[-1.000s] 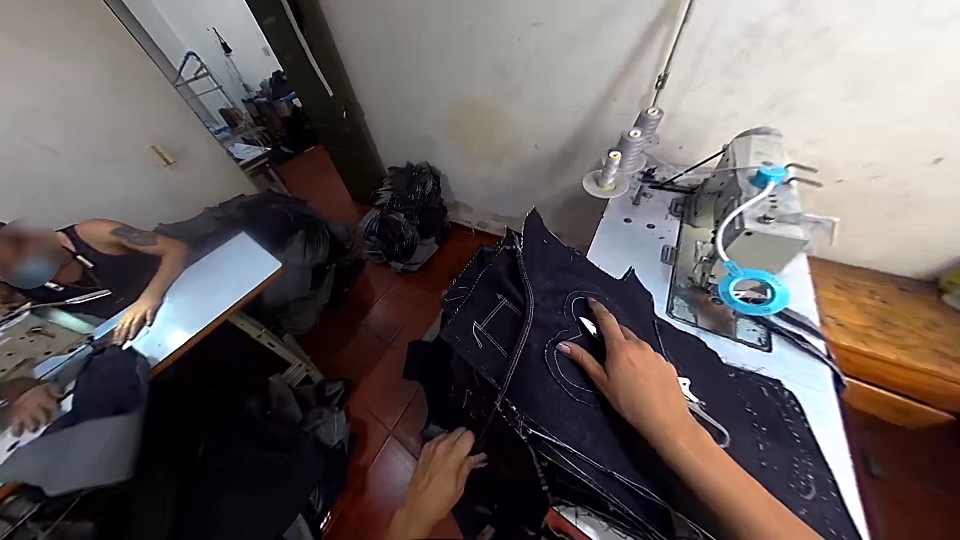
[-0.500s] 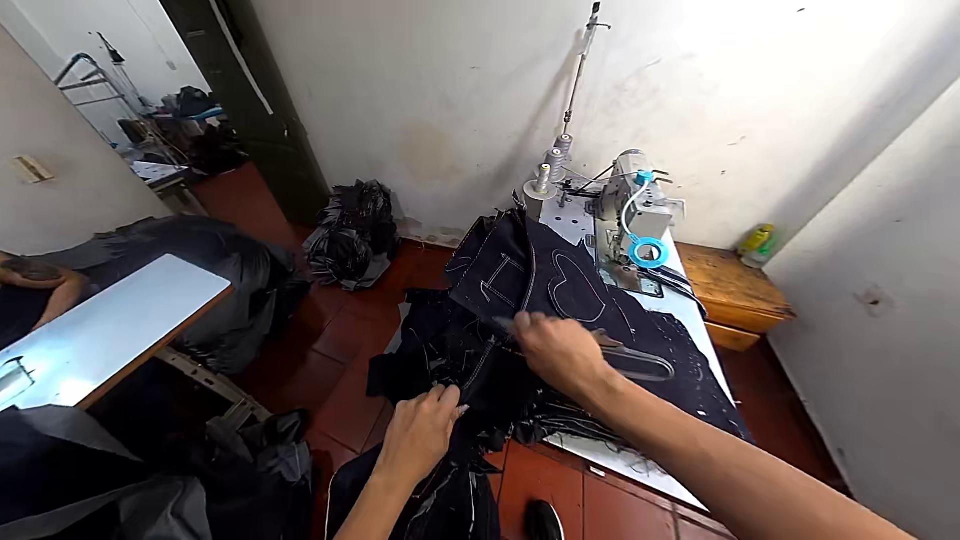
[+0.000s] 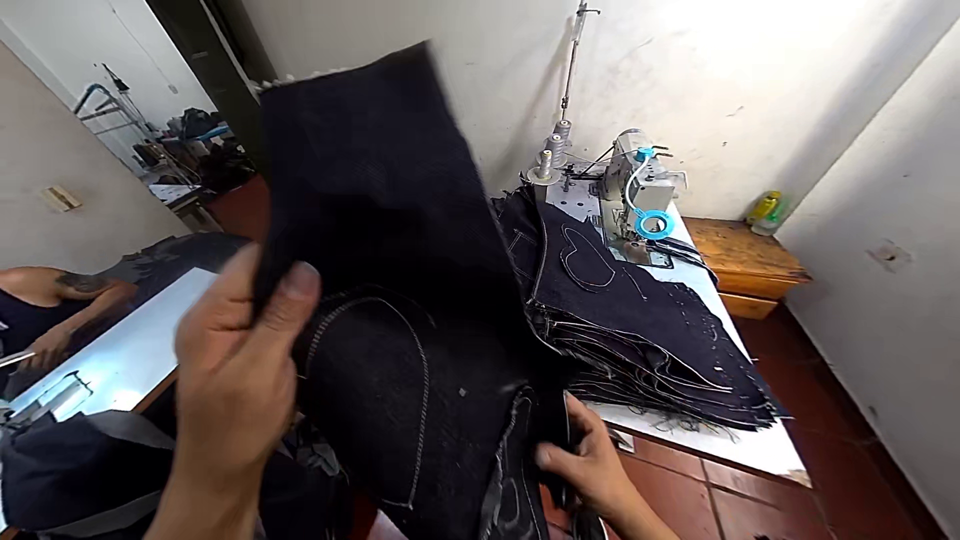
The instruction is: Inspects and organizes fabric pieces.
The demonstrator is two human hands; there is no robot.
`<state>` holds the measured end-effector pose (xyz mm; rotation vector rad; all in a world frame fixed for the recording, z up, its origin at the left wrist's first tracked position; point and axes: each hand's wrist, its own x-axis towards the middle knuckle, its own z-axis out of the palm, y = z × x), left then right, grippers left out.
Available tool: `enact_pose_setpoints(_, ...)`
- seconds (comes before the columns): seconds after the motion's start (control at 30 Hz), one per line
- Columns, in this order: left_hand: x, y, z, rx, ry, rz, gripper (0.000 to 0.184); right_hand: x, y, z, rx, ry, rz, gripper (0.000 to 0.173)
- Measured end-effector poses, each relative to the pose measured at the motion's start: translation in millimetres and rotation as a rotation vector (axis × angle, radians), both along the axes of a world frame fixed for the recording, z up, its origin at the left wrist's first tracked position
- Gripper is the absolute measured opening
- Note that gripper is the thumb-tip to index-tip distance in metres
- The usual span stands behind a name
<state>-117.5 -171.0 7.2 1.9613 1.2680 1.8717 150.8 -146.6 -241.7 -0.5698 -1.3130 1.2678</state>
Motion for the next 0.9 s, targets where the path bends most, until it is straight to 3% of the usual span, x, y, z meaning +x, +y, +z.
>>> enact_pose_setpoints(0.03,-5,3,6,0.008,0.015,-0.011,0.018,-2,1,18,0.03,0.052,-0.098,0.022)
enact_pose_setpoints(0.1,-18,10,9,-0.063,-0.012,-0.106,0.016,24,5,54,0.051,-0.038,-0.303,0.005)
enact_pose_setpoints(0.23,-22,39,-28,-0.266,-0.176,-0.338,0.007,124,24,103,0.194,-0.396,-0.719,0.008)
enact_pose_setpoints(0.37,38,94,-65,0.092,-0.147,-0.313,0.018,203,47,157,0.447,-0.764,-1.001,0.023)
enact_pose_setpoints(0.47,74,137,-49,0.297,0.021,-0.152,0.015,250,85,202,0.508,-1.061,-1.163,0.04)
enact_pose_setpoints(0.57,125,182,-29,0.188,0.218,0.021,0.016,282,149,222,0.471,-1.207,-1.216,0.047)
enact_pose_setpoints(0.67,175,238,-56,-0.129,0.315,0.108,0.024,317,237,195,0.397,-1.293,-1.128,0.028)
enact_pose_setpoints(0.77,203,283,-118,-0.457,0.37,0.173,0.024,339,328,106,0.3,-1.311,-0.905,0.018)
enact_pose_setpoints(0.83,207,298,-151,-0.556,0.392,0.231,0.025,312,349,54,0.253,-1.213,-0.8,0.027)
enact_pose_setpoints(0.9,207,307,-161,-0.57,0.339,0.303,0.025,253,341,40,0.305,-1.042,-0.696,0.04)
